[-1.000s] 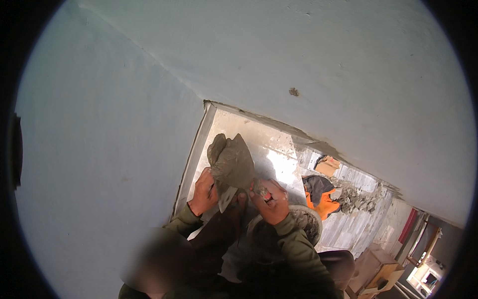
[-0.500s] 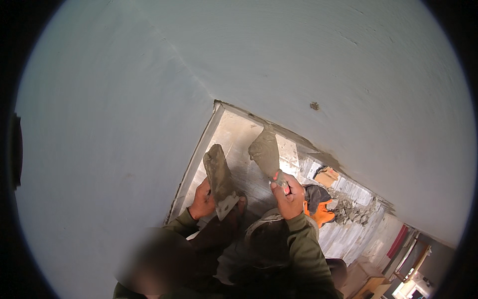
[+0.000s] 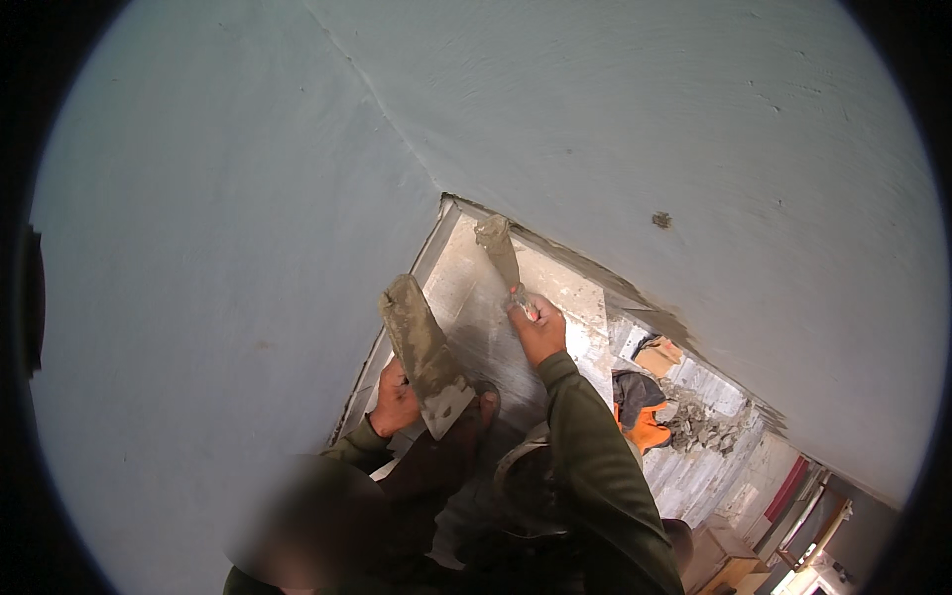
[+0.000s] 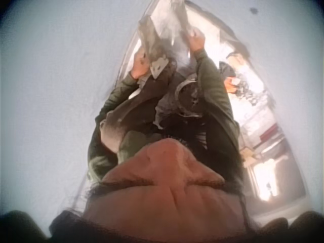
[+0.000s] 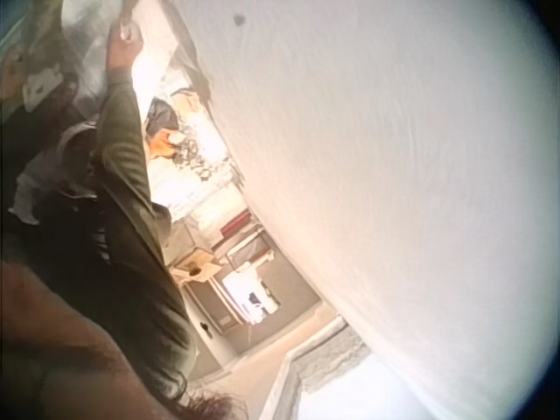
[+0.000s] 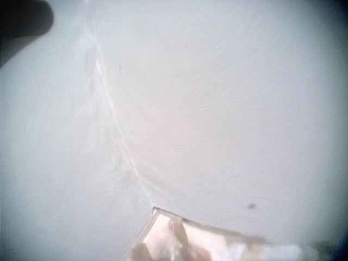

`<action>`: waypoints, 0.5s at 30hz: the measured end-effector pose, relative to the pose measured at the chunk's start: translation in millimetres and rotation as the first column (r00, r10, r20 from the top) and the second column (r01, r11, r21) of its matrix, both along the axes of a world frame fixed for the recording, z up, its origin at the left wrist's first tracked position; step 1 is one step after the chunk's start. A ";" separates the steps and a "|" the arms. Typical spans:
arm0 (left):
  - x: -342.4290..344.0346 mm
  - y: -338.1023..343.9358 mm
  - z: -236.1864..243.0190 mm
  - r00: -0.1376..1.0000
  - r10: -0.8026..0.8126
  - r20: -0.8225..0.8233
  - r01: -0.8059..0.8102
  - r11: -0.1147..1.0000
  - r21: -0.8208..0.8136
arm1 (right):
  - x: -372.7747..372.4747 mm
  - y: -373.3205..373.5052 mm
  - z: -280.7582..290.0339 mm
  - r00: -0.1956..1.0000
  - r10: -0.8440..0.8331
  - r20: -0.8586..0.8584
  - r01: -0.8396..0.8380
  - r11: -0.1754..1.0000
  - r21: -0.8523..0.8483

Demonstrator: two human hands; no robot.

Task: The person applies plaster to the base of a wall using a trowel and a hawk. They take plaster from a bucket with the trowel, place it onto the hawk, and then use the trowel to spread the plaster onto the wall surface along the floor edge.

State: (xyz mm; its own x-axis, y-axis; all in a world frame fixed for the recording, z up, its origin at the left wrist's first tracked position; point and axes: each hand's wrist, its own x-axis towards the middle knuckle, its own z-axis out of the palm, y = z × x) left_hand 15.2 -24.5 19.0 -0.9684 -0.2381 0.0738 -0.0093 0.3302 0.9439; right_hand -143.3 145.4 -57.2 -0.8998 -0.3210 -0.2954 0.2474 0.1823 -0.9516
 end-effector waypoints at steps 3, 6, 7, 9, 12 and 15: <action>1.6 -1.8 -4.2 1.000 0.008 0.019 -0.009 1.000 0.023 | -8.7 -5.5 -18.3 0.997 -0.027 0.071 0.029 0.999 -0.027; 5.7 -4.7 -5.0 0.999 0.016 0.049 -0.018 0.999 0.035 | -15.9 -9.2 -20.1 0.997 -0.004 0.077 0.004 1.000 0.006; 6.3 -7.1 -4.5 0.998 0.010 0.061 -0.012 1.000 0.026 | -18.4 -10.7 -17.0 0.997 -0.003 0.079 0.003 1.000 0.007; 7.8 -12.4 -9.6 0.998 -0.004 0.070 0.003 1.000 0.019 | -23.8 -9.2 -9.2 0.963 0.011 0.271 0.009 0.997 -0.072; 7.9 -12.5 -12.9 0.996 -0.020 0.084 0.017 0.999 0.029 | -27.6 -4.2 4.5 0.953 -0.002 0.304 0.031 0.995 -0.090; 7.8 -12.6 -12.7 0.995 -0.022 0.096 0.017 0.998 0.055 | -28.6 0.1 22.7 0.950 -0.039 0.309 0.080 0.989 -0.121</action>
State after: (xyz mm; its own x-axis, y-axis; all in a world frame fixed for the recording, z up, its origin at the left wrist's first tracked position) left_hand 23.1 -37.1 6.3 -0.9749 -0.2203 -0.0326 -0.0952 0.2800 0.9553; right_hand -171.9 145.4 -34.6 -0.7916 -0.3238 -0.5182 0.5363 0.0382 -0.8432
